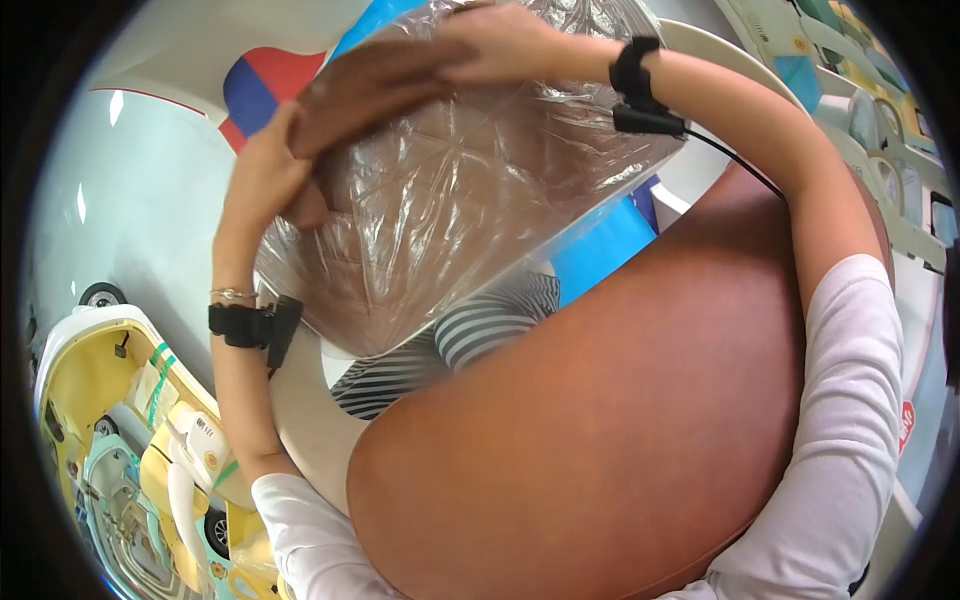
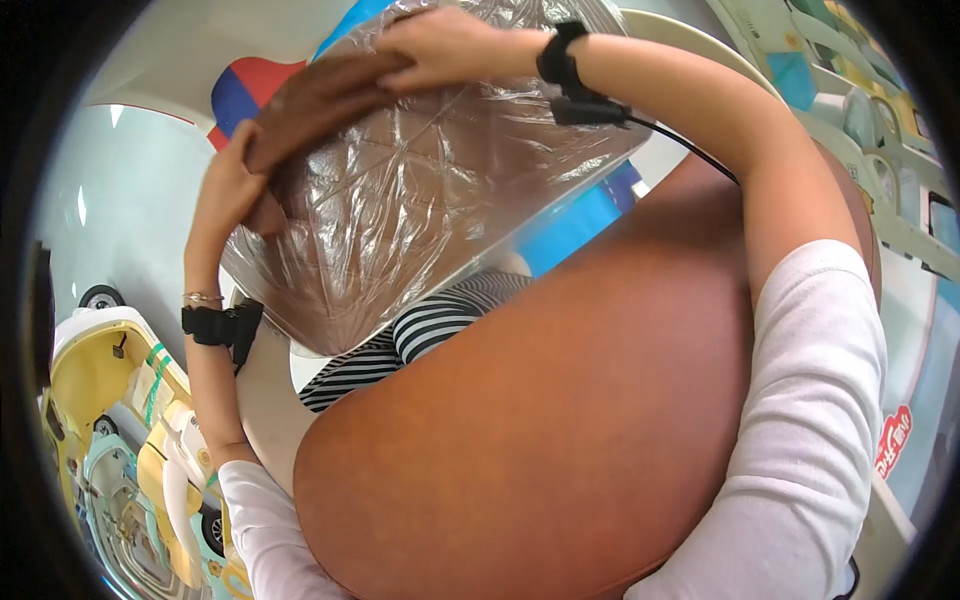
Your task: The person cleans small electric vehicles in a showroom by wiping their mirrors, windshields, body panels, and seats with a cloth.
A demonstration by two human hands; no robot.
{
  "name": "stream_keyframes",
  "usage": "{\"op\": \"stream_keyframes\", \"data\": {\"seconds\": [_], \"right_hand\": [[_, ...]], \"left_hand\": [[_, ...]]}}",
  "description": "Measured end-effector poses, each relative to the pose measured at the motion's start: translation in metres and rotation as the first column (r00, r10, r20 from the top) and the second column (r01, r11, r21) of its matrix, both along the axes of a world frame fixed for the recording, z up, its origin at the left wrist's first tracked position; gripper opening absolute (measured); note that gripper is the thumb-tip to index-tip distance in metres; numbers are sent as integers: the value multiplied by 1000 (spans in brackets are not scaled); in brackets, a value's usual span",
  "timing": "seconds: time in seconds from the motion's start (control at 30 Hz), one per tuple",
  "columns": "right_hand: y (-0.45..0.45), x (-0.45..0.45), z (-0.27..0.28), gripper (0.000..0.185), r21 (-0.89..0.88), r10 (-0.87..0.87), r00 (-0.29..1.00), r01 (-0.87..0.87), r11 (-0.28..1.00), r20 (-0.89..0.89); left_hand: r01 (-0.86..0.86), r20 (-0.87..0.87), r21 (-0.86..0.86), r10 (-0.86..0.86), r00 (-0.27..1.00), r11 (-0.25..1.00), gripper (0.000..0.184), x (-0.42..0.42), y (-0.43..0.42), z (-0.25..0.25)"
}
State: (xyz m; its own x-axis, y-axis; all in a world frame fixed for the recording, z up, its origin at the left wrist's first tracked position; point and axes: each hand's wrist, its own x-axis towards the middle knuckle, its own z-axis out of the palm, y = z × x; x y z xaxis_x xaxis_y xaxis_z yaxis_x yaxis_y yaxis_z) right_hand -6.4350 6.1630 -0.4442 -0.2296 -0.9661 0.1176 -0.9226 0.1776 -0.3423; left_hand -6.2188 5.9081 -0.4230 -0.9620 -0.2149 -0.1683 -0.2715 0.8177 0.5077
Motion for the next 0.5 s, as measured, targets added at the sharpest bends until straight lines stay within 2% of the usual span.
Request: {"op": "stream_keyframes", "data": {"seconds": [0.07,0.13,0.17,0.2,0.23,0.27,0.33,0.37,0.47,0.5], "right_hand": [[-8,-2,5,39,-103,71,997,-69,992,15],[1,20,2,40,-72,111,994,-111,991,-6],[-1,14,-20,31,-187,110,990,-125,974,-88],[10,26,-22,31,-163,201,971,-220,962,-126],[16,45,0,32,130,328,944,-321,938,-33],[22,65,23,31,332,504,864,-478,813,8],[37,82,-27,31,28,635,773,-634,773,-10],[38,81,-28,31,10,658,753,-658,753,-8],[34,84,-31,31,-53,720,694,-720,692,-6],[31,83,-32,31,-75,743,669,-741,667,-7]], "left_hand": [[-11,133,-105,25,991,994,35,-3,4,12],[115,12,-149,-115,993,982,35,10,8,-3],[181,-43,-177,-191,981,967,35,16,8,-8],[258,85,-117,-250,965,959,32,17,12,-2],[329,208,-46,-313,927,943,30,18,22,8],[384,319,33,-374,871,923,27,20,33,15],[549,492,193,-565,663,813,25,26,54,19],[538,577,291,-594,561,791,26,26,65,19],[538,619,298,-589,520,788,27,24,69,16],[486,601,292,-554,576,823,27,19,67,26]]}}
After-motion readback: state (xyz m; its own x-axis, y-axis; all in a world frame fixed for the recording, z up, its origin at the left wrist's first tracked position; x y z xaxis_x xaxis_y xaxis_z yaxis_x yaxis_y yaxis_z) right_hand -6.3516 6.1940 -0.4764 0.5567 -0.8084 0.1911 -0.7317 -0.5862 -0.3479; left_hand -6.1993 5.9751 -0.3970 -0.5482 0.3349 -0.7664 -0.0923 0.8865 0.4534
